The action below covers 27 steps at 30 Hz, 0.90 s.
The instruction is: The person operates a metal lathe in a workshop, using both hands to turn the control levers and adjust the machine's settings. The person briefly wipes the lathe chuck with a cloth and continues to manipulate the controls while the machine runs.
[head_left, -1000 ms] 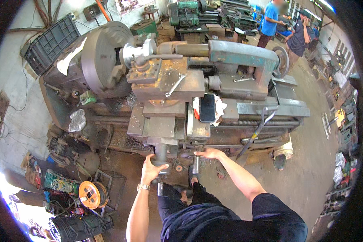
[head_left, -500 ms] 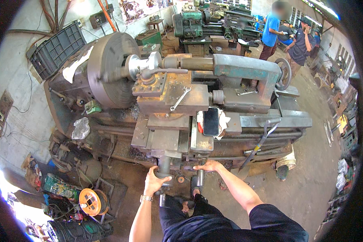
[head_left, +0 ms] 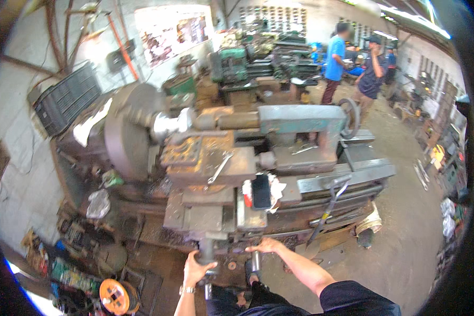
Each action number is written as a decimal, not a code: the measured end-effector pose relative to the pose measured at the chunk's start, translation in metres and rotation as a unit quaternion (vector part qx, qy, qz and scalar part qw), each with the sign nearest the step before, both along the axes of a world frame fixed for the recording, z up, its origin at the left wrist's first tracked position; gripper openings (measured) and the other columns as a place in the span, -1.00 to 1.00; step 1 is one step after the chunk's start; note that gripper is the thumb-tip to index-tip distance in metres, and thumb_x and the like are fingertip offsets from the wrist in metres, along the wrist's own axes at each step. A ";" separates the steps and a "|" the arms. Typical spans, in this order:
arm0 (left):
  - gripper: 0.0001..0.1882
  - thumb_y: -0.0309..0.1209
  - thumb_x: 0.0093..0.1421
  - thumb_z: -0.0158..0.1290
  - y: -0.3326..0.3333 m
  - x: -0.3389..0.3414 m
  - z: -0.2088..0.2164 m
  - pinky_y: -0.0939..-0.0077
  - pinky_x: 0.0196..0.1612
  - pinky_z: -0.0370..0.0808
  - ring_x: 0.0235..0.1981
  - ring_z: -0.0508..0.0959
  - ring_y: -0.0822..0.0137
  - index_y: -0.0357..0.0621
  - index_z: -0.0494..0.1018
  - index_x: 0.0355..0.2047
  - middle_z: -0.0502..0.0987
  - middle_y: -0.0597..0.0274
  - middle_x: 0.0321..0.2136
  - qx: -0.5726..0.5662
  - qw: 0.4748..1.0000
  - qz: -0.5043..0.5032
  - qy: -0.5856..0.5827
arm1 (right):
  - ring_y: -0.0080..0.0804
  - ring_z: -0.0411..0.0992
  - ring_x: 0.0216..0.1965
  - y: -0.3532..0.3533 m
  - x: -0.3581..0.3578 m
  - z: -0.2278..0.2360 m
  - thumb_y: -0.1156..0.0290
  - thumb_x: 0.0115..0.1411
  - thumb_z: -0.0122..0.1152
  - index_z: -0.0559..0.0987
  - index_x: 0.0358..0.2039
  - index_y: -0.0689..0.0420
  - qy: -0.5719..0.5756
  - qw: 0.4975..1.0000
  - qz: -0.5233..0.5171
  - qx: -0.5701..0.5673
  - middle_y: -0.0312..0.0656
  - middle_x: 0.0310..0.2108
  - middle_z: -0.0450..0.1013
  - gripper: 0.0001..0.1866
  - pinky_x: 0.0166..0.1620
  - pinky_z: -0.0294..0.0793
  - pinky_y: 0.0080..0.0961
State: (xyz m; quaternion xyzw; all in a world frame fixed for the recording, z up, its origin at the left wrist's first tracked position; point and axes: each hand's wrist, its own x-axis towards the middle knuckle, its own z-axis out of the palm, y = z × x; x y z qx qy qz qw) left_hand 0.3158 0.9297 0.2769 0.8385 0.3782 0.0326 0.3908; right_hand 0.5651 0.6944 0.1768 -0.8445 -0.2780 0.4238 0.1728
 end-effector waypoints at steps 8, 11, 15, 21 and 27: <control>0.04 -0.05 -0.35 0.56 0.002 -0.001 -0.008 0.19 0.13 0.45 0.04 0.53 0.00 -0.27 0.36 0.12 0.52 -0.11 0.01 0.002 1.000 0.013 -0.015 | 0.09 0.39 0.18 -0.001 0.009 -0.054 -0.73 -0.21 0.01 0.59 -0.04 0.24 0.019 0.999 0.010 0.027 0.25 0.09 0.44 0.18 0.22 0.36 -0.09; 0.01 -0.07 -0.34 0.55 0.005 -0.002 -0.014 0.20 0.11 0.46 0.02 0.53 0.01 -0.26 0.37 0.10 0.54 -0.12 -0.03 -0.017 0.999 0.007 -0.033 | 0.12 0.44 0.13 -0.001 0.008 -0.048 -0.77 -0.25 -0.02 0.69 -0.21 0.33 0.000 0.998 -0.001 0.066 0.30 0.01 0.49 0.23 0.19 0.40 -0.07; -0.01 -0.11 -0.32 0.55 0.005 -0.002 -0.016 0.19 0.10 0.46 -0.01 0.54 0.01 -0.27 0.36 0.10 0.55 -0.13 -0.05 -0.018 0.999 0.011 -0.031 | 0.11 0.44 0.14 -0.009 0.008 -0.018 -0.76 -0.24 0.00 0.69 -0.22 0.32 0.037 0.999 0.005 0.007 0.28 0.04 0.48 0.21 0.19 0.40 -0.09; -0.02 -0.09 -0.32 0.55 0.003 -0.003 -0.013 0.19 0.08 0.46 -0.02 0.55 0.00 -0.29 0.37 0.08 0.55 -0.15 -0.06 -0.015 0.999 0.004 -0.051 | 0.04 0.48 0.08 -0.009 0.005 0.001 -0.74 -0.21 -0.01 0.67 -0.20 0.34 0.042 0.999 0.011 0.001 0.16 -0.09 0.56 0.21 0.13 0.42 -0.12; -0.03 -0.09 -0.31 0.55 0.003 0.001 -0.010 0.18 0.07 0.47 -0.03 0.56 -0.02 -0.28 0.38 0.07 0.56 -0.15 -0.08 -0.022 0.999 0.023 -0.020 | 0.04 0.40 0.18 -0.013 0.003 0.009 -0.73 -0.21 0.01 0.62 -0.02 0.29 0.049 0.998 0.009 0.048 0.18 0.06 0.49 0.23 0.23 0.35 -0.15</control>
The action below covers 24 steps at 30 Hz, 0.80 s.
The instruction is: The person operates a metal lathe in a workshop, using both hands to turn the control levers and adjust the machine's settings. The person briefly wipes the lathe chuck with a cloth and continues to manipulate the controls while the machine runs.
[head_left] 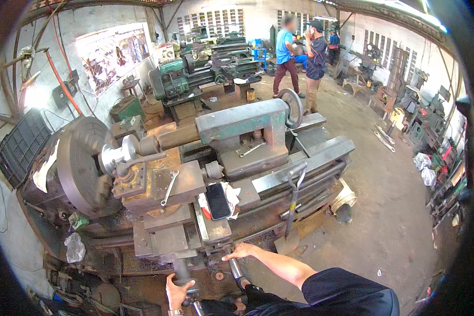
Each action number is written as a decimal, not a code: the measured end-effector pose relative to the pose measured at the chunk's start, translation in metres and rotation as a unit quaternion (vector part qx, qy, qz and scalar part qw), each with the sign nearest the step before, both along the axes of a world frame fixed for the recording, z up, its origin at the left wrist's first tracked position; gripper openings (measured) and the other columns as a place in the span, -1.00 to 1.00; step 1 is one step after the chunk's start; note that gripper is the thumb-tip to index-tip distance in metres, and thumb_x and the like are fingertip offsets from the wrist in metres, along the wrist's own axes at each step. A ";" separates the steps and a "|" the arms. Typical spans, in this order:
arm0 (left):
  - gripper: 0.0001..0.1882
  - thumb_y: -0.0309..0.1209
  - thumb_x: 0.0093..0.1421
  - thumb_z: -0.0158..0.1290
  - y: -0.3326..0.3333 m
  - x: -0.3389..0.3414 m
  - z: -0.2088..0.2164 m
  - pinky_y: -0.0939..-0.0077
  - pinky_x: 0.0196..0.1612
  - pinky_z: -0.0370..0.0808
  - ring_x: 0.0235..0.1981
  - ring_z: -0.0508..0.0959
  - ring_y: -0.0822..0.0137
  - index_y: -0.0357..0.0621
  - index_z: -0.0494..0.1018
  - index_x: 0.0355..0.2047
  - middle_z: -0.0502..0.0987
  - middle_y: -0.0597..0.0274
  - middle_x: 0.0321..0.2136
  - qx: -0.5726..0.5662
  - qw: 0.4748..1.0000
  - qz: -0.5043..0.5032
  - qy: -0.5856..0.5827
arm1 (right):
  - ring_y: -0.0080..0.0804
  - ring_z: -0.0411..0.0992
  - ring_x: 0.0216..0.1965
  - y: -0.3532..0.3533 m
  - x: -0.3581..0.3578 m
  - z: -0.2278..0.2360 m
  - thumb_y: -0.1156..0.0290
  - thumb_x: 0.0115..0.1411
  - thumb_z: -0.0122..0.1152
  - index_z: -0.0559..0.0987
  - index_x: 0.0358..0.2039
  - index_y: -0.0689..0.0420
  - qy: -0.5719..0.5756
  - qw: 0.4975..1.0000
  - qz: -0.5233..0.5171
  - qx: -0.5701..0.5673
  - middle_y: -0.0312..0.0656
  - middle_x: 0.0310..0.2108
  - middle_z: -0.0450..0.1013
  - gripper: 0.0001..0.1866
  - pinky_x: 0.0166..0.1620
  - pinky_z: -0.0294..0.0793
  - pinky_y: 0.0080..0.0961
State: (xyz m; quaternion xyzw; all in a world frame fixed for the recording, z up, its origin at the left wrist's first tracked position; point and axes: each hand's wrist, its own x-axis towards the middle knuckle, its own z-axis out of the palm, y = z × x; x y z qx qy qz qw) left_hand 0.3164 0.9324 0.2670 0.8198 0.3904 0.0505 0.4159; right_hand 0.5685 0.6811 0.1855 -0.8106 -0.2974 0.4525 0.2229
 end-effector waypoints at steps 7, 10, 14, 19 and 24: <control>-0.03 -0.12 -0.31 0.55 0.003 -0.003 -0.009 0.25 0.03 0.49 -0.10 0.56 0.11 -0.32 0.37 0.07 0.57 -0.07 -0.12 0.010 0.999 -0.017 -0.033 | 0.07 0.40 0.17 -0.005 0.001 0.002 -0.74 -0.24 0.04 0.61 -0.10 0.43 0.027 0.999 -0.017 -0.025 0.26 0.10 0.44 0.28 0.19 0.37 -0.12; -0.01 -0.12 -0.32 0.56 0.006 -0.002 -0.015 0.22 0.09 0.46 -0.01 0.55 0.01 -0.33 0.36 0.09 0.56 -0.13 -0.07 0.004 1.000 -0.010 -0.014 | 0.06 0.46 0.08 -0.006 0.000 -0.005 -0.75 -0.24 0.03 0.63 -0.20 0.46 0.002 1.000 -0.030 -0.002 0.27 -0.04 0.51 0.27 0.14 0.40 -0.12; 0.00 -0.12 -0.32 0.56 0.006 -0.003 -0.015 0.20 0.10 0.46 -0.01 0.55 0.00 -0.33 0.36 0.10 0.57 -0.15 -0.08 -0.021 1.000 -0.008 -0.019 | 0.05 0.49 0.02 -0.008 -0.001 -0.011 -0.76 -0.23 0.00 0.65 -0.28 0.43 -0.007 0.999 -0.033 0.008 0.24 -0.14 0.54 0.24 0.10 0.42 -0.11; 0.00 -0.08 -0.32 0.55 0.002 -0.003 -0.004 0.19 0.09 0.47 -0.01 0.55 0.00 -0.30 0.36 0.10 0.56 -0.16 -0.06 -0.005 1.000 -0.013 -0.012 | 0.07 0.44 0.11 -0.009 0.000 -0.009 -0.74 -0.21 0.02 0.64 -0.18 0.42 0.015 1.000 -0.024 -0.004 0.22 -0.02 0.50 0.25 0.14 0.39 -0.10; 0.02 -0.02 -0.33 0.54 0.000 -0.003 0.001 0.17 0.10 0.46 0.01 0.54 -0.02 -0.27 0.37 0.10 0.54 -0.17 -0.04 0.014 1.000 -0.013 -0.006 | 0.10 0.32 0.23 -0.008 0.003 -0.009 -0.69 -0.16 0.04 0.56 0.04 0.36 0.029 0.999 -0.012 0.021 0.25 0.18 0.36 0.24 0.23 0.31 -0.12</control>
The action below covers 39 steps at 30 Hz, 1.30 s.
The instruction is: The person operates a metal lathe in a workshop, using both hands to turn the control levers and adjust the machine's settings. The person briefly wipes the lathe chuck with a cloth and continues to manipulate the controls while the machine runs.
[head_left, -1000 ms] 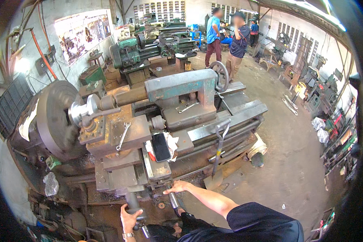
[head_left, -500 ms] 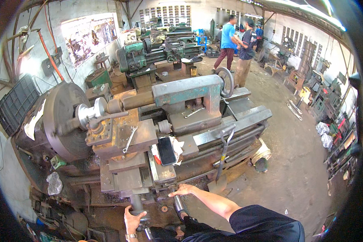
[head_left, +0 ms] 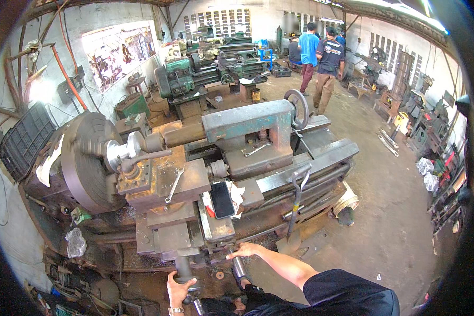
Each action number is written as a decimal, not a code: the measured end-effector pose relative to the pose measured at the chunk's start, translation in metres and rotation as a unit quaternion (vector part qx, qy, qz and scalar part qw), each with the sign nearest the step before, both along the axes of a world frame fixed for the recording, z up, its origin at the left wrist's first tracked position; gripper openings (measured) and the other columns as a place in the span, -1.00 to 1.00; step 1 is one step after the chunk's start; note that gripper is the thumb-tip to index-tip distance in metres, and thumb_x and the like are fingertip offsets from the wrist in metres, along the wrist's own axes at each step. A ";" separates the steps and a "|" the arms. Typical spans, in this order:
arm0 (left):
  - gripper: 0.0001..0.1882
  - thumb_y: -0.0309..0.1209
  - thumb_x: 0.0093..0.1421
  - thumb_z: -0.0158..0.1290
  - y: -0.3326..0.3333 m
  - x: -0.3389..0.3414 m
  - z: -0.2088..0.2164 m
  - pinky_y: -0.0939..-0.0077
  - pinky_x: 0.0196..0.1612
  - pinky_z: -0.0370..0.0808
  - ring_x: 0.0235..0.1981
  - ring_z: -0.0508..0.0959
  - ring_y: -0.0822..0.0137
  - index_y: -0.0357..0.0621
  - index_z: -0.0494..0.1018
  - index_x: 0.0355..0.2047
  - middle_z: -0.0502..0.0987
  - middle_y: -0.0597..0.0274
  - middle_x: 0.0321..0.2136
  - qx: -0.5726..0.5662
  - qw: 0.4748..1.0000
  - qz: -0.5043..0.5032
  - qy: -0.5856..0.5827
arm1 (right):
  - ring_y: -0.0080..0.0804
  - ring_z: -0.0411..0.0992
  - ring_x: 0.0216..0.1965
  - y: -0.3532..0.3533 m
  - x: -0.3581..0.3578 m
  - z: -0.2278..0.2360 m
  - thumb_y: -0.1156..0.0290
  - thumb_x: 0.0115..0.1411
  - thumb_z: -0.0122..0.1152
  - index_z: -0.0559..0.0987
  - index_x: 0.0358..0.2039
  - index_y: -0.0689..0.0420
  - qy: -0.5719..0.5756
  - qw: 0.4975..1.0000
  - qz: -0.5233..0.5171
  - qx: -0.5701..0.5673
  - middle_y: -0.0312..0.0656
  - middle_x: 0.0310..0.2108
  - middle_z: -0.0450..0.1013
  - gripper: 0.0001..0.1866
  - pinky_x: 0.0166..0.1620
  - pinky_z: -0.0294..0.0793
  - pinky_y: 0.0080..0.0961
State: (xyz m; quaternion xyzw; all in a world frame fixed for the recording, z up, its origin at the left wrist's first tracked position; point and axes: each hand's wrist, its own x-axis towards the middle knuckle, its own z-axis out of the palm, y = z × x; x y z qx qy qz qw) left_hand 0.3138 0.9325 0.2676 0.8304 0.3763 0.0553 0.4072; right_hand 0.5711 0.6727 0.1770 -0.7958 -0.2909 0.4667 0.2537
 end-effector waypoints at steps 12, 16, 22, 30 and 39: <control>0.02 -0.05 -0.33 0.55 -0.001 0.002 0.003 0.17 0.09 0.47 0.01 0.55 -0.03 -0.30 0.37 0.10 0.55 -0.18 -0.03 -0.013 1.000 -0.003 -0.001 | -0.01 0.51 -0.05 -0.006 0.003 -0.024 -0.68 -0.10 0.00 0.69 -0.34 0.30 -0.016 0.999 -0.013 -0.037 0.11 -0.27 0.58 0.08 0.03 0.42 -0.10; 0.01 -0.06 -0.33 0.55 -0.002 0.002 0.007 0.19 0.07 0.48 -0.02 0.56 0.00 -0.31 0.37 0.09 0.56 -0.16 -0.05 -0.006 1.000 0.001 0.004 | -0.14 0.54 -0.18 -0.005 0.004 -0.032 -0.66 -0.08 0.02 0.71 -0.29 0.18 -0.034 0.999 -0.007 -0.023 0.02 -0.35 0.58 0.00 -0.02 0.45 -0.17; -0.01 -0.06 -0.33 0.55 -0.002 0.002 0.005 0.20 0.07 0.47 -0.04 0.57 0.02 -0.30 0.38 0.07 0.56 -0.12 -0.09 -0.007 1.000 0.009 0.013 | -0.12 0.52 -0.17 -0.010 0.005 -0.031 -0.65 -0.13 0.09 0.69 -0.24 0.18 -0.025 0.999 -0.021 0.013 0.01 -0.35 0.54 0.01 -0.02 0.43 -0.19; 0.01 -0.03 -0.34 0.55 0.000 0.001 -0.002 0.21 0.08 0.47 -0.01 0.56 0.02 -0.31 0.38 0.07 0.56 -0.14 -0.07 -0.011 1.000 0.003 -0.007 | -0.10 0.51 -0.18 -0.011 0.004 -0.025 -0.64 -0.07 0.06 0.71 -0.26 0.17 0.007 1.000 -0.011 0.016 0.00 -0.36 0.56 -0.02 -0.03 0.41 -0.17; 0.04 0.02 -0.36 0.55 0.007 0.000 -0.017 0.19 0.09 0.47 -0.01 0.56 0.01 -0.31 0.38 0.07 0.56 -0.13 -0.07 -0.013 1.000 -0.003 -0.014 | 0.08 0.38 0.21 0.003 -0.012 0.007 -0.74 -0.18 -0.04 0.54 0.10 0.29 -0.054 0.995 -0.015 -0.079 0.21 0.15 0.42 0.27 0.25 0.35 -0.17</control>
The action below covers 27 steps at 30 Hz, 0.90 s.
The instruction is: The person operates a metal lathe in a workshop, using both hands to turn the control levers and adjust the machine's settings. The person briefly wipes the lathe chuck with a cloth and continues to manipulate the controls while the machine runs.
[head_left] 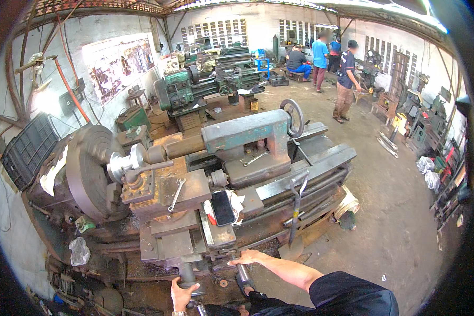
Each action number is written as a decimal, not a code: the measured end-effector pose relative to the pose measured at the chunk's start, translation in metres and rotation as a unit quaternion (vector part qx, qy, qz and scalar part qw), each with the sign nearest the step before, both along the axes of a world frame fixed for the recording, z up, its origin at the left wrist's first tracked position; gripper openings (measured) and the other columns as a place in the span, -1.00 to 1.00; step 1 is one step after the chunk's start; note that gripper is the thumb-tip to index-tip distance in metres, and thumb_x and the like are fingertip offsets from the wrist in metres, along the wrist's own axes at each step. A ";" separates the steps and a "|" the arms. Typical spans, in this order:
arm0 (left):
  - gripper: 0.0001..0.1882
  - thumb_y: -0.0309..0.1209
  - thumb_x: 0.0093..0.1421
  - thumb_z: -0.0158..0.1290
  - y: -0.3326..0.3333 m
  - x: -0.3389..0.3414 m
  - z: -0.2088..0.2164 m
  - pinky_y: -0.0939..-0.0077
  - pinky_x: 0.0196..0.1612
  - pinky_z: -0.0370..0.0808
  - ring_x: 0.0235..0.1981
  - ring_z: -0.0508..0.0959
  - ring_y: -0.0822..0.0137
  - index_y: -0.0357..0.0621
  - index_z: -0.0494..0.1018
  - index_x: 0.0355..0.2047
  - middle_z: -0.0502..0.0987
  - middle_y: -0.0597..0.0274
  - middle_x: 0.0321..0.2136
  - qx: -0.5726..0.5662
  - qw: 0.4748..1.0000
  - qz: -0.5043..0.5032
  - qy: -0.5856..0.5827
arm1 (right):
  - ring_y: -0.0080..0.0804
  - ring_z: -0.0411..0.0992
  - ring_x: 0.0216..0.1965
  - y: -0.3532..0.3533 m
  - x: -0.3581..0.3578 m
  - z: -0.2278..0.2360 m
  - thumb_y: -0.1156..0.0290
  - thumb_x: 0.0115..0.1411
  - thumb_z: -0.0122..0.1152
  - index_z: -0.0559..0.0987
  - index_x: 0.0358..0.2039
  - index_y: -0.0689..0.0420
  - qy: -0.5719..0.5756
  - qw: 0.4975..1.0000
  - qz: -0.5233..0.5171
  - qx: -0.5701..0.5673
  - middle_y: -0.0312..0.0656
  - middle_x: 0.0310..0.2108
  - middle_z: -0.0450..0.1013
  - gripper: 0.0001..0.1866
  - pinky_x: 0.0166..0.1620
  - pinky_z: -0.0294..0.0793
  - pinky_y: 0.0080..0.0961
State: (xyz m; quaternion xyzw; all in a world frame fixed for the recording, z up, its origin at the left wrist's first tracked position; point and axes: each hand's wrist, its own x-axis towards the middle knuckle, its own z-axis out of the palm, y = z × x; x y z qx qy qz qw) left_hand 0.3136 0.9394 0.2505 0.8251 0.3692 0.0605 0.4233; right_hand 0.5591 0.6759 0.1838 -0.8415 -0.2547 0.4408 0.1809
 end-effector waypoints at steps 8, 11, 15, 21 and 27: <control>0.06 0.01 -0.35 0.55 -0.001 0.001 -0.001 0.17 0.13 0.44 0.05 0.53 -0.02 -0.31 0.36 0.10 0.54 -0.16 -0.03 0.027 1.000 0.002 0.001 | -0.03 0.22 0.35 0.034 -0.006 0.007 -0.76 -0.18 -0.07 0.29 0.36 0.06 -0.039 0.999 0.020 -0.024 0.06 0.34 0.23 0.31 0.33 0.24 -0.09; 0.03 -0.04 -0.34 0.55 -0.004 0.002 0.006 0.19 0.11 0.46 0.02 0.54 -0.01 -0.31 0.37 0.10 0.55 -0.15 -0.04 0.030 1.000 0.007 0.005 | -0.02 0.26 0.32 0.029 -0.007 0.003 -0.75 -0.20 -0.03 0.39 0.27 0.13 -0.009 0.998 0.005 -0.054 0.08 0.29 0.29 0.30 0.31 0.28 -0.07; 0.01 -0.05 -0.33 0.55 -0.006 0.002 0.013 0.19 0.08 0.49 -0.04 0.57 -0.02 -0.31 0.38 0.08 0.57 -0.12 -0.08 -0.019 1.000 0.005 -0.006 | 0.01 0.36 0.25 0.022 -0.007 -0.007 -0.75 -0.24 0.01 0.56 0.10 0.23 -0.029 0.998 -0.017 -0.044 0.11 0.18 0.42 0.27 0.25 0.36 -0.06; 0.09 0.14 -0.34 0.52 -0.006 0.000 0.013 0.18 0.18 0.43 0.10 0.50 -0.03 -0.31 0.39 0.12 0.52 -0.16 0.04 0.051 0.999 -0.017 -0.005 | -0.02 0.47 0.13 0.019 -0.007 -0.012 -0.72 -0.26 0.09 0.60 0.03 0.25 -0.048 0.998 -0.033 -0.013 0.14 0.07 0.50 0.24 0.19 0.43 -0.15; 0.14 0.20 -0.30 0.47 -0.008 0.001 0.024 0.18 0.23 0.39 0.17 0.45 -0.01 -0.24 0.33 0.19 0.48 -0.12 0.09 0.003 0.997 -0.013 0.074 | 0.04 0.45 0.14 0.015 -0.012 0.013 -0.72 -0.25 0.08 0.54 0.08 0.31 -0.057 0.998 -0.019 0.006 0.24 0.05 0.48 0.28 0.20 0.42 -0.15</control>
